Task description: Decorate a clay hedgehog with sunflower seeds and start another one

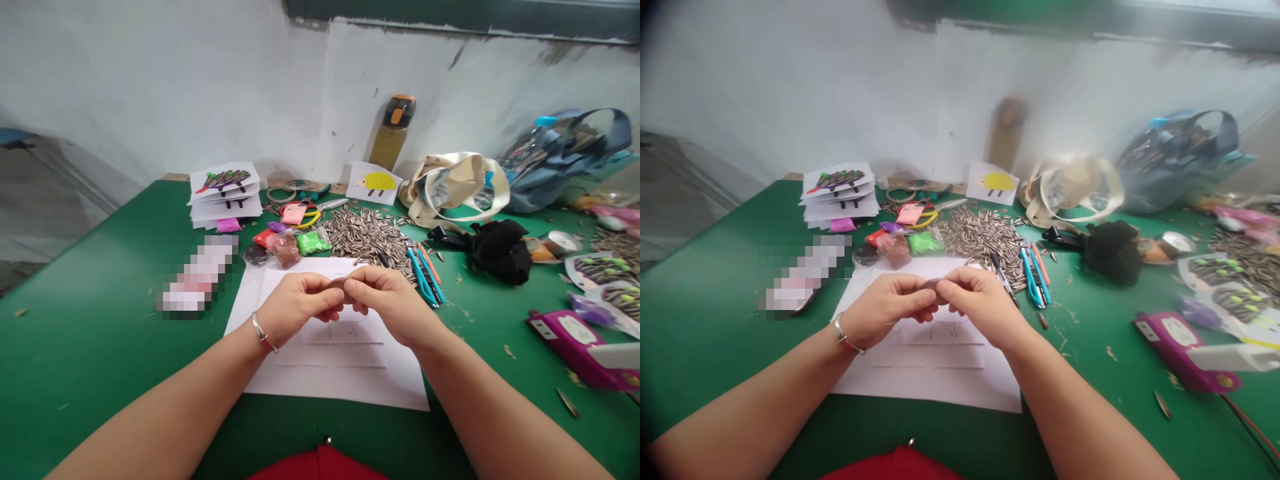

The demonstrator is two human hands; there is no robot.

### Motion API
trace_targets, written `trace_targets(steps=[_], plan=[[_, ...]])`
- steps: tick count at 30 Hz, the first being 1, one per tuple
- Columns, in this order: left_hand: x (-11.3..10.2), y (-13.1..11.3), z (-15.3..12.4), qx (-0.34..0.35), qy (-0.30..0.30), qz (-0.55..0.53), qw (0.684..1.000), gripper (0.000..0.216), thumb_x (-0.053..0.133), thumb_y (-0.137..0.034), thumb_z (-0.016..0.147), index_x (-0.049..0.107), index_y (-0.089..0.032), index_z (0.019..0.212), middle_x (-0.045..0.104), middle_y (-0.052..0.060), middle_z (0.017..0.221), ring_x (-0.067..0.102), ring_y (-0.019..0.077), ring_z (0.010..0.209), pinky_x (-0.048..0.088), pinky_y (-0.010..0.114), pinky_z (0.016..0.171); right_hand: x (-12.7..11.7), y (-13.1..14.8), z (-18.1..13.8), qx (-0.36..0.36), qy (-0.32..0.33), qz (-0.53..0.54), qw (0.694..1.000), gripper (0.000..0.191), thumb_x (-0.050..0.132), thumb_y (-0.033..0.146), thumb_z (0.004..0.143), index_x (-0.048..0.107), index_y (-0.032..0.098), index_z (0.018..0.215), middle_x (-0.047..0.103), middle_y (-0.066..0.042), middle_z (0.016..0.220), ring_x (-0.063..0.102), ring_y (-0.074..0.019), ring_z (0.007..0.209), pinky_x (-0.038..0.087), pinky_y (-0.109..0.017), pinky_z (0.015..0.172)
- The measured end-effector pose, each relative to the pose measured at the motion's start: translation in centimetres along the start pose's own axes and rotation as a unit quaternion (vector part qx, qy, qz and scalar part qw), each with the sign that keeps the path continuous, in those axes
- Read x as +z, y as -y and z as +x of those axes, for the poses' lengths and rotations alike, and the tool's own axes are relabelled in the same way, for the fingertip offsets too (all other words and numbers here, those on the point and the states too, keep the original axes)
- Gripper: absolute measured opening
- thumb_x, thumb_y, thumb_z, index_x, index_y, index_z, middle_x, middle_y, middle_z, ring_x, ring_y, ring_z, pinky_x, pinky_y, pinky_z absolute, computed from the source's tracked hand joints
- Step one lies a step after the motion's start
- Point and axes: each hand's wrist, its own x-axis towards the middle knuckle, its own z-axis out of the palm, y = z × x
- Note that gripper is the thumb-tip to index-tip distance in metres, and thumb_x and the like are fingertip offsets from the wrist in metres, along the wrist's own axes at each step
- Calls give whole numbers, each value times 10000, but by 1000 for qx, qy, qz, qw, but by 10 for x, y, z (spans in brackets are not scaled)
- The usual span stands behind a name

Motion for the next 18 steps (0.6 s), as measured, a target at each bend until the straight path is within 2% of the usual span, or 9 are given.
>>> trace_targets(steps=[4, 8, 14, 18], plan=[[1, -3, -1, -8, -3, 22, 1000, 231, 708, -361, 771, 710, -132, 738, 650, 29, 661, 592, 121, 600, 493, 246, 604, 1, -1, -2, -28, 1, 6, 1000, 279, 593, 446, 869, 668, 180, 827, 580, 4, 672, 505, -116, 628, 400, -258, 566], [2, -2, -2, -9, 7, 27, 1000, 232, 704, -358, 770, 699, -135, 710, 647, 22, 643, 592, 118, 589, 483, 238, 590, 5, 0, -2, -21, -13, -26, 999, 221, 634, 374, 832, 646, 174, 740, 579, 11, 648, 505, -112, 611, 405, -259, 575], [4, -1, -1, -4, 5, 21, 1000, 213, 708, -329, 750, 675, -134, 670, 651, 16, 634, 580, 107, 557, 485, 232, 574, 10, 2, -1, 15, -47, -8, 999, 224, 659, 363, 779, 600, 179, 666, 566, 21, 595, 491, -103, 555, 392, -252, 540], [3, -2, 0, 5, -1, 36, 999, 204, 677, -310, 783, 685, -133, 680, 645, 14, 606, 575, 101, 547, 473, 214, 552, 6, 2, 1, 2, -18, 6, 1000, 343, 581, 477, 848, 597, 182, 673, 558, 7, 610, 499, -116, 584, 402, -265, 564]])
